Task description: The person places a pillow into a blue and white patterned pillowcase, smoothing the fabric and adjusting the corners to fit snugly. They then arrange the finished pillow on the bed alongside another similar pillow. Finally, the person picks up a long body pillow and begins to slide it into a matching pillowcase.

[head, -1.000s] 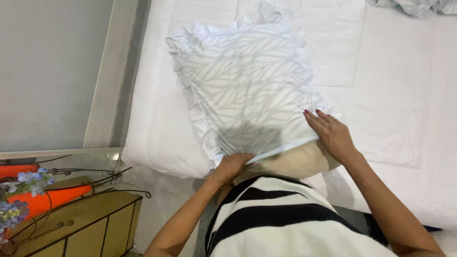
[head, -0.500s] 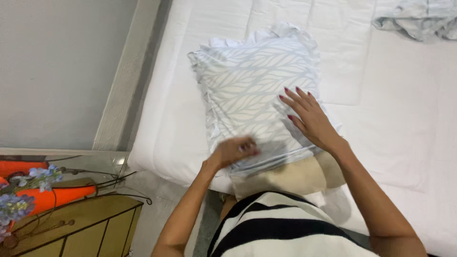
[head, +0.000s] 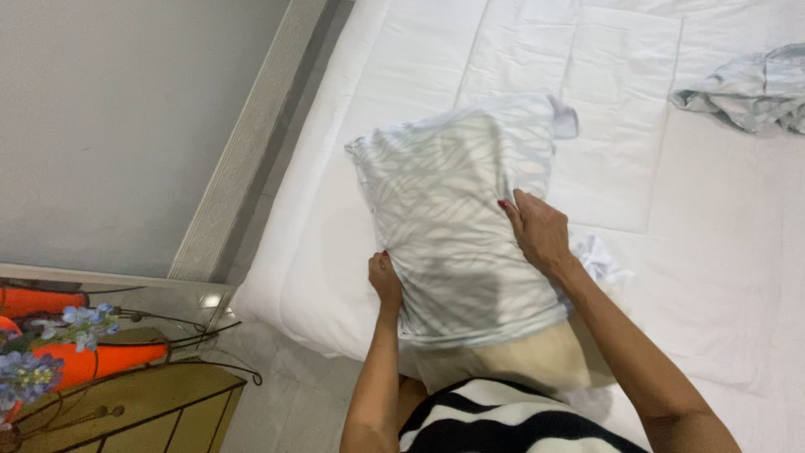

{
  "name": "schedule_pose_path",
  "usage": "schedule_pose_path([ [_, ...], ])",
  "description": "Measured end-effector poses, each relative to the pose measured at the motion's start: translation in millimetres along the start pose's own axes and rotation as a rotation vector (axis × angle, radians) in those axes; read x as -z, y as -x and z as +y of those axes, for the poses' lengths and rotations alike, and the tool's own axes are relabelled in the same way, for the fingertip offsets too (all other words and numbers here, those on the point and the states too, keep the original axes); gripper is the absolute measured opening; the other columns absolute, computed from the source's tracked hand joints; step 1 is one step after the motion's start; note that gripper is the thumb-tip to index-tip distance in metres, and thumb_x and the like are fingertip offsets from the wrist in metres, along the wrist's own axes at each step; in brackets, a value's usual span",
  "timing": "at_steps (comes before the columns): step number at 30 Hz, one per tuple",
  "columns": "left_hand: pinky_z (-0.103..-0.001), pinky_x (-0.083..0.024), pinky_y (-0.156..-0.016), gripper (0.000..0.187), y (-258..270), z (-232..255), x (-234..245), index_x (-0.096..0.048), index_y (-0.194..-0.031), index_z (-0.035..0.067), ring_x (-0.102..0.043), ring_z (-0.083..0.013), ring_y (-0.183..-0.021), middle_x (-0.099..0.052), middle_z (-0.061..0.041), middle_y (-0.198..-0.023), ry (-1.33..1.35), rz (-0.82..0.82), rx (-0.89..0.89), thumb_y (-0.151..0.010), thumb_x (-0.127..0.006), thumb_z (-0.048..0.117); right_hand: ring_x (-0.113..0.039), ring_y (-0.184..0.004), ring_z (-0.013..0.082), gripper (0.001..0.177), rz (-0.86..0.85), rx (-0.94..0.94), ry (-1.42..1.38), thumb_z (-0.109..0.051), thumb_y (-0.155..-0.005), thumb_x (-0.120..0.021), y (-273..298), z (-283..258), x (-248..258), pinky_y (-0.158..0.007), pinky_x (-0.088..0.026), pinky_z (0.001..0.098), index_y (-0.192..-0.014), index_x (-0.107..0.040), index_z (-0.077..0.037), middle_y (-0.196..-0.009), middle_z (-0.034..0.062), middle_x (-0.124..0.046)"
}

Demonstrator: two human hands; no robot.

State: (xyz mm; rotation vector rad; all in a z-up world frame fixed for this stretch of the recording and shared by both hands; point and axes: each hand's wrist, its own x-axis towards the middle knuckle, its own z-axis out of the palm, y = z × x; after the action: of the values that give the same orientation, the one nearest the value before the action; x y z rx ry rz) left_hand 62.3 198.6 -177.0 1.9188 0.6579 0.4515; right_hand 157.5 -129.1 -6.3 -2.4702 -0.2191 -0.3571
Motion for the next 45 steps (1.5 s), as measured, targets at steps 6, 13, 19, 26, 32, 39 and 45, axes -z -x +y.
schedule_pose_path([
  [6, -0.042, -0.049, -0.081, 0.022, -31.8, 79.5, -83.8, -0.059, -0.096, -0.002, -0.057, -0.0337, -0.084, -0.061, -0.017, -0.093, 0.12, -0.052, -0.138, -0.105, -0.049, 0.015, -0.055, -0.09, 0.0361, 0.032, 0.429, 0.024, 0.19, -0.022, -0.111, -0.077, -38.1, -17.9, 93.2, -0.078, -0.044, 0.0484, -0.1, -0.053, -0.003, -0.097, 0.0175, -0.057],
  [13, -0.047, -0.045, -0.1, 0.036, -14.4, 106.5, -111.8, -0.046, -0.134, 0.005, -0.052, -0.0401, -0.124, -0.052, -0.022, -0.136, -0.125, -0.395, -0.287, -0.101, -0.057, 0.015, -0.001, -0.158, 0.0406, 0.091, -0.391, 0.099, 0.297, -0.067, -0.094, -0.05, -2.5, 41.8, 1.1, -0.118, 0.0, 0.0719, -0.166, -0.02, -0.021, -0.173, 0.016, -0.007],
  [19, -0.047, -0.038, -0.115, 0.051, 44.1, 98.2, -77.2, -0.034, -0.148, 0.001, -0.044, -0.0394, -0.138, -0.039, -0.026, -0.153, -0.047, -0.328, -0.47, -0.104, -0.055, 0.014, -0.013, -0.155, 0.0389, 0.088, -0.409, 0.4, 0.266, -0.07, -0.09, -0.049, 86.4, 23.4, -8.3, -0.117, -0.006, 0.0734, -0.161, -0.029, -0.021, -0.169, 0.0148, -0.017],
  [26, -0.042, -0.038, -0.103, 0.045, 99.5, 143.9, -37.0, -0.056, -0.124, 0.017, -0.049, -0.0234, -0.12, -0.054, -0.004, -0.125, -0.458, -0.664, -0.952, -0.087, -0.075, 0.034, -0.041, -0.154, 0.0267, 0.043, -0.31, 0.398, 0.311, -0.033, -0.102, -0.07, 119.5, 48.9, 5.2, -0.131, -0.023, 0.0547, -0.139, -0.06, -0.015, -0.16, 0.0049, -0.05],
  [32, -0.044, -0.038, -0.112, 0.054, 107.1, 172.9, -63.1, -0.057, -0.127, 0.015, -0.047, -0.021, -0.129, -0.052, -0.003, -0.131, -0.413, -0.443, -1.085, -0.084, -0.079, 0.039, -0.034, -0.154, 0.0321, 0.06, -0.235, 0.422, 0.267, -0.037, -0.096, -0.072, 99.4, 41.3, 14.1, -0.128, -0.019, 0.0597, -0.148, -0.054, -0.013, -0.162, 0.0119, -0.043],
  [39, -0.041, -0.047, -0.097, 0.034, 99.0, 185.4, -75.5, -0.064, -0.113, 0.013, -0.058, -0.0211, -0.113, -0.06, -0.002, -0.118, -0.508, -0.556, -1.139, -0.088, -0.079, 0.03, -0.023, -0.157, 0.0336, 0.084, -0.281, 0.456, 0.402, -0.044, -0.088, -0.073, 79.8, 30.8, 28.6, -0.127, -0.013, 0.0628, -0.158, -0.043, -0.01, -0.17, 0.0132, -0.03],
  [45, -0.038, -0.053, -0.077, 0.019, 107.1, 208.2, -72.1, -0.062, -0.102, 0.008, -0.065, -0.0243, -0.09, -0.065, -0.006, -0.096, -0.268, -0.677, -0.978, -0.093, -0.075, 0.019, -0.033, -0.152, 0.0319, 0.07, -0.14, 0.521, 0.286, -0.033, -0.089, -0.073, 77.2, 70.8, 37.3, -0.125, -0.016, 0.0657, -0.152, -0.051, -0.01, -0.164, 0.0099, -0.039],
])
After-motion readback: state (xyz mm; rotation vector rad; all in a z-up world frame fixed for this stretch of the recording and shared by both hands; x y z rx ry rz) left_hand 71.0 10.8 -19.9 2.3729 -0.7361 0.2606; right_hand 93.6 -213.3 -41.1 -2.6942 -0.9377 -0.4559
